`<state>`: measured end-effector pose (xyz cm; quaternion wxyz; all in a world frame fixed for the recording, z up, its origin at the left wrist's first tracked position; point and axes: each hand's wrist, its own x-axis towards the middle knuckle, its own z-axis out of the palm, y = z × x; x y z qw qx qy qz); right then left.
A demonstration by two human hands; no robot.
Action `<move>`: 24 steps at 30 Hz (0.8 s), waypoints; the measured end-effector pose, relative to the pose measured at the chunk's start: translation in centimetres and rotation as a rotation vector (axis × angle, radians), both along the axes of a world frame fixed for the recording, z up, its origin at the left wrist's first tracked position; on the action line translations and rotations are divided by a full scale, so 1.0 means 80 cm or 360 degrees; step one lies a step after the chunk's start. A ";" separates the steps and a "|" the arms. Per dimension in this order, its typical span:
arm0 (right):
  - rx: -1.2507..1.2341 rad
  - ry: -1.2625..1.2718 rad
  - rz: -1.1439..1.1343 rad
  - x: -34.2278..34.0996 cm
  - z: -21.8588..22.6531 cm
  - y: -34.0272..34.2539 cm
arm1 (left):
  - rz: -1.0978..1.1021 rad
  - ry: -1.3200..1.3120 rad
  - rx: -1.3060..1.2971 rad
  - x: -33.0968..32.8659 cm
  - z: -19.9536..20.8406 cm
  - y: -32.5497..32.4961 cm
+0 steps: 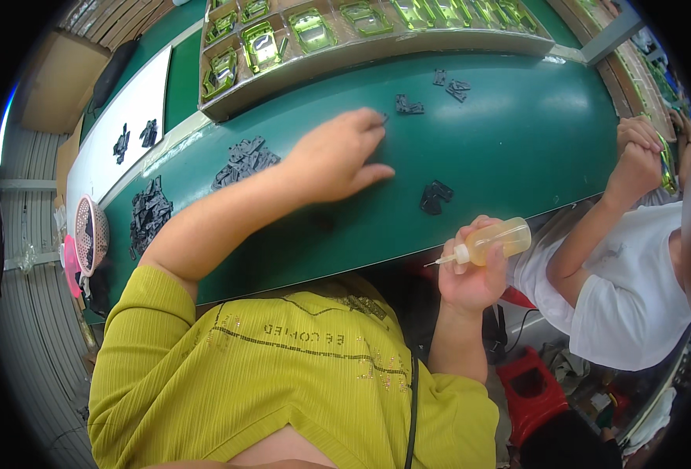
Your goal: Applying glue to small black plastic pieces and sorting them on an assembly line.
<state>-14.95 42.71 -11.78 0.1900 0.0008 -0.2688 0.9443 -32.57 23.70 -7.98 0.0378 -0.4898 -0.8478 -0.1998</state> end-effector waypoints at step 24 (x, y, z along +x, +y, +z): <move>0.0089 -0.0049 -0.0013 -0.003 0.001 -0.003 | -0.0118 0.0164 0.0122 -0.055 -0.013 0.024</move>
